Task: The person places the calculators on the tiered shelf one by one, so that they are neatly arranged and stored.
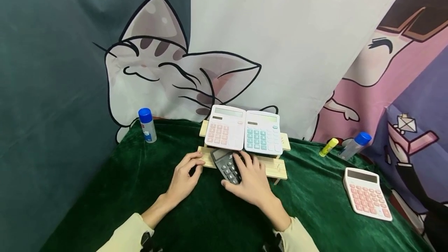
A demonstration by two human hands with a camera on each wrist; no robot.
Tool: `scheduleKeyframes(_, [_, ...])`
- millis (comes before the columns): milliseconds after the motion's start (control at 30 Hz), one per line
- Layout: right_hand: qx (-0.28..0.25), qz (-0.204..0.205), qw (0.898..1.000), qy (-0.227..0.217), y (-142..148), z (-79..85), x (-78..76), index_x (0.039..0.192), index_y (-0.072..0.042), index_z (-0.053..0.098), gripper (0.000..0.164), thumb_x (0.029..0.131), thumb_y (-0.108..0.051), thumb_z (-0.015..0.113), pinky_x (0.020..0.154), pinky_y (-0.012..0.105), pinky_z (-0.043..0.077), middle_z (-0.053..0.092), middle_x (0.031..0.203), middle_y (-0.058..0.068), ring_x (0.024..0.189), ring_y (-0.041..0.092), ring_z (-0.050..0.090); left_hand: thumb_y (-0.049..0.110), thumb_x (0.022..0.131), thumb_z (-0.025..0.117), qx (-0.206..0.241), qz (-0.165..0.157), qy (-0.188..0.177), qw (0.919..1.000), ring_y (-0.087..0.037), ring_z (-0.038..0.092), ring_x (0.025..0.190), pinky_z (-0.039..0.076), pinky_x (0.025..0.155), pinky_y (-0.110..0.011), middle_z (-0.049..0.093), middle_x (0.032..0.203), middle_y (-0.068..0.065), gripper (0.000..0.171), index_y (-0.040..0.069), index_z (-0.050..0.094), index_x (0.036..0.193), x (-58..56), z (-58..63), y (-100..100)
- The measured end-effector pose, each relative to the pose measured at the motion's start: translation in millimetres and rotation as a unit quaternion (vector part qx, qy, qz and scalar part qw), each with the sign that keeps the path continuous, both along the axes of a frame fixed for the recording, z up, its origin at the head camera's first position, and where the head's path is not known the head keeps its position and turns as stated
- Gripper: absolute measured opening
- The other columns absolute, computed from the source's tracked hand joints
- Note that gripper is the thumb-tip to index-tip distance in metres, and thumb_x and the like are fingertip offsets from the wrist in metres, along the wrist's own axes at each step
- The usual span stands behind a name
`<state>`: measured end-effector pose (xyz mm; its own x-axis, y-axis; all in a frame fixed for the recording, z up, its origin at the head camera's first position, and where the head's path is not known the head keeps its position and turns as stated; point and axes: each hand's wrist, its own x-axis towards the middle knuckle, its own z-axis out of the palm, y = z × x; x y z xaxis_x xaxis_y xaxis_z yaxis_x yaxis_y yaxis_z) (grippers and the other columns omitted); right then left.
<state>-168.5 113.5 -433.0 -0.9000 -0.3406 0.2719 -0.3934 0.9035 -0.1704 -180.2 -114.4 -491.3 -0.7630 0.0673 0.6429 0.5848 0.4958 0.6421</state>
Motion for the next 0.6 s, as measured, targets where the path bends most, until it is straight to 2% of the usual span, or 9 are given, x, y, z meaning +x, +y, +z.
scheduleKeyframes(133, [0.019, -0.052, 0.998, -0.009, -23.0, -1.2, -0.6, 0.139, -0.023, 0.031, 0.092, 0.068, -0.080, 0.040, 0.091, 0.056, 0.033, 0.033, 0.139, 0.006, 0.120, 0.040, 0.035, 0.004, 0.082, 0.057, -0.004, 0.000, -0.010, 0.9999, -0.020, 0.050, 0.117, 0.041, 0.100, -0.029, 0.056, 0.109, -0.005, 0.012, 0.011, 0.065, 0.088, 2.7, 0.1, -3.1])
scheduleKeyframes(233, [0.018, -0.061, 0.998, -0.020, -32.1, 0.3, 0.9, 0.141, -0.021, 0.027, 0.095, 0.067, -0.081, 0.038, 0.093, 0.058, 0.032, 0.030, 0.141, 0.008, 0.122, 0.043, 0.033, 0.000, 0.081, 0.056, 0.000, 0.000, -0.008, 1.0000, -0.021, 0.050, 0.116, 0.040, 0.101, -0.028, 0.057, 0.106, -0.005, 0.015, 0.011, 0.065, 0.086, 4.2, -1.7, -4.5])
scheduleKeyframes(333, [-0.007, -0.029, 0.999, -0.037, -26.9, 1.5, 4.3, 0.141, -0.023, 0.027, 0.092, 0.069, -0.080, 0.039, 0.100, 0.056, 0.029, 0.026, 0.144, 0.008, 0.127, 0.041, 0.027, -0.002, 0.080, 0.055, 0.004, 0.006, -0.010, 0.9999, -0.020, 0.051, 0.116, 0.039, 0.102, -0.025, 0.057, 0.105, -0.004, 0.017, 0.012, 0.064, 0.086, 5.6, -3.0, -5.1])
scheduleKeyframes(400, [-0.030, 0.015, 0.998, -0.049, -14.9, 2.6, 7.2, 0.139, -0.025, 0.030, 0.085, 0.071, -0.075, 0.043, 0.104, 0.054, 0.026, 0.023, 0.146, 0.006, 0.132, 0.036, 0.022, -0.002, 0.081, 0.055, 0.005, 0.007, -0.013, 0.9999, -0.020, 0.051, 0.116, 0.038, 0.102, -0.023, 0.057, 0.105, -0.004, 0.017, 0.012, 0.064, 0.086, 5.3, -3.0, -4.4])
scheduleKeyframes(500, [-0.053, 0.082, 0.993, -0.062, 6.5, 3.0, 9.7, 0.134, -0.029, 0.036, 0.070, 0.074, -0.062, 0.054, 0.107, 0.052, 0.023, 0.023, 0.147, 0.001, 0.136, 0.030, 0.016, -0.001, 0.081, 0.055, 0.004, 0.006, -0.013, 0.9999, -0.019, 0.051, 0.115, 0.039, 0.101, -0.024, 0.057, 0.105, -0.004, 0.016, 0.012, 0.064, 0.086, 3.5, -2.0, -2.4])
scheduleKeyframes(600, [-0.061, 0.121, 0.989, -0.052, 19.0, 3.1, 6.4, 0.127, -0.032, 0.042, 0.060, 0.072, -0.046, 0.061, 0.107, 0.051, 0.024, 0.027, 0.145, -0.004, 0.137, 0.025, 0.016, -0.001, 0.081, 0.055, 0.008, 0.004, -0.014, 0.9999, -0.019, 0.051, 0.115, 0.040, 0.101, -0.026, 0.057, 0.105, -0.003, 0.016, 0.011, 0.064, 0.086, 0.1, 0.0, -0.9])
